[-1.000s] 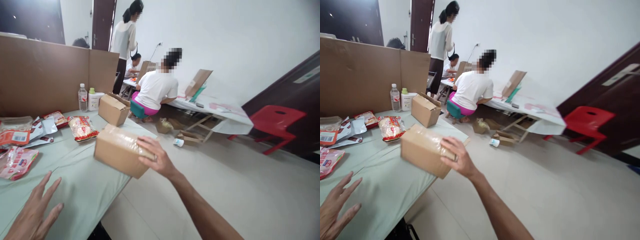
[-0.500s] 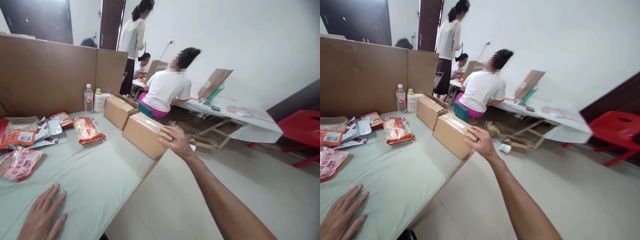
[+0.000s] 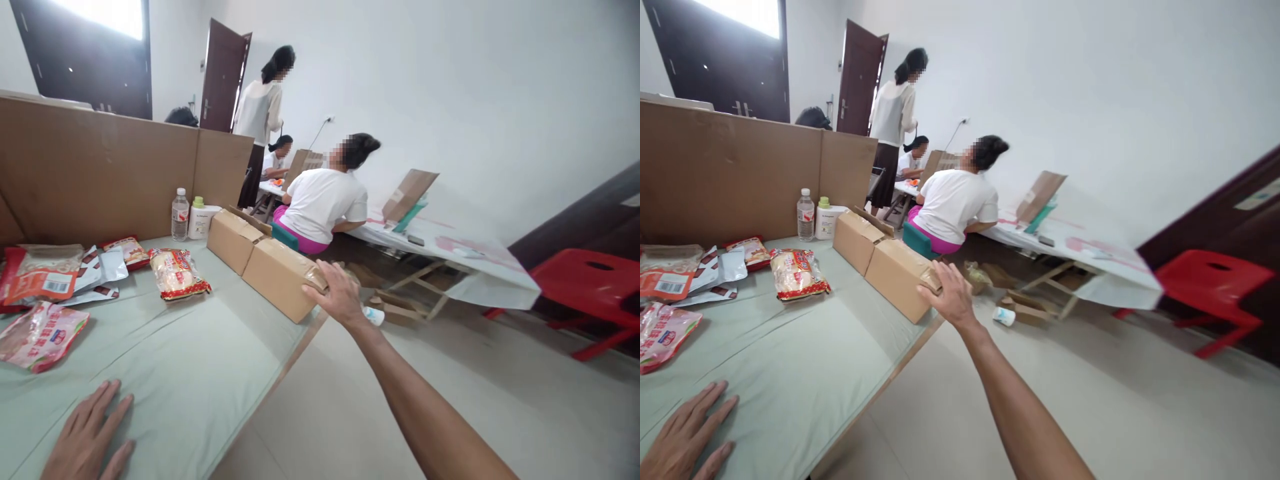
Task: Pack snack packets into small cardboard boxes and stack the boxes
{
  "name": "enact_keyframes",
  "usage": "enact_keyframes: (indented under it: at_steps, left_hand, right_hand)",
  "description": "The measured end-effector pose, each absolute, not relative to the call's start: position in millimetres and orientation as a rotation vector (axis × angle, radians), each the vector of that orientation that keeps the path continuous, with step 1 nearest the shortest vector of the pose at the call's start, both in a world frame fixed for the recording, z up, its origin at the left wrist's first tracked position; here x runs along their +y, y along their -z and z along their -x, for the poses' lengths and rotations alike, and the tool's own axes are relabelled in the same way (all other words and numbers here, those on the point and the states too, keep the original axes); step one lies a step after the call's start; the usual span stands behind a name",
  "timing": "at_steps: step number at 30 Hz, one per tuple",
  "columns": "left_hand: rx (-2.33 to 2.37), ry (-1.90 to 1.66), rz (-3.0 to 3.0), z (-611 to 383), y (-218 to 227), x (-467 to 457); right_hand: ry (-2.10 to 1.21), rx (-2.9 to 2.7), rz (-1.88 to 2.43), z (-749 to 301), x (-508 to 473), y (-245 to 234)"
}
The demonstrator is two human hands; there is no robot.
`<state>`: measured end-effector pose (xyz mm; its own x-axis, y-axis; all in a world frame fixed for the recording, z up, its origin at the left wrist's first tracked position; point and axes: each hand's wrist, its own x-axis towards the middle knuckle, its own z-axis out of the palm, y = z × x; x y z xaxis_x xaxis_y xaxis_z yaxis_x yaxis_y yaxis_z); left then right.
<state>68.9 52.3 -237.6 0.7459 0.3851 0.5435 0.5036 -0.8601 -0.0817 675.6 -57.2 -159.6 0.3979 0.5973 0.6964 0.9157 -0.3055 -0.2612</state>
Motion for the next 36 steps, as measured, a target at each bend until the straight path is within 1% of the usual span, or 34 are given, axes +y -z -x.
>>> enact_keyframes:
  at_steps: [3,5,7,9,12,15,19,24,31,36]
  left_hand:
    - [-0.751,0.794,2.741,-72.2,235.8,45.7]
    - [-0.788,0.768,2.776,-74.0,234.8,40.7]
    - [-0.828,0.721,2.812,-75.7,231.8,35.9]
    - [-0.870,0.657,2.852,-77.5,227.5,31.5]
    - [-0.930,0.573,2.902,-79.9,222.7,25.9]
    - [-0.975,0.544,2.923,-81.7,222.1,22.0]
    - [-1.030,0.485,2.984,-83.8,222.1,18.5]
    - [-1.119,0.397,3.086,-86.3,216.2,13.3]
    - [-1.229,0.275,3.216,-89.5,197.2,7.3]
    - [-1.295,0.258,3.234,-92.8,191.0,1.3]
  right_hand:
    - [0.851,-1.188,1.999,-642.6,-67.1,158.8]
    - [0.860,-1.232,1.918,-614.3,-67.1,162.8]
    - [0.731,-1.364,1.826,-582.7,-58.1,172.3]
    - [0.515,-1.489,1.753,-550.3,-39.2,186.4]
    - [0.185,-1.518,1.741,-508.3,5.3,208.1]
    - [0.075,-1.456,1.784,-478.2,58.4,221.3]
    - [0.076,-1.463,1.829,-445.6,111.6,230.0]
    - [0.249,-1.528,1.922,-418.5,124.9,245.1]
    - [0.475,-1.512,1.808,-428.9,115.2,255.4]
    - [0.511,-1.607,1.555,-420.4,105.0,253.2]
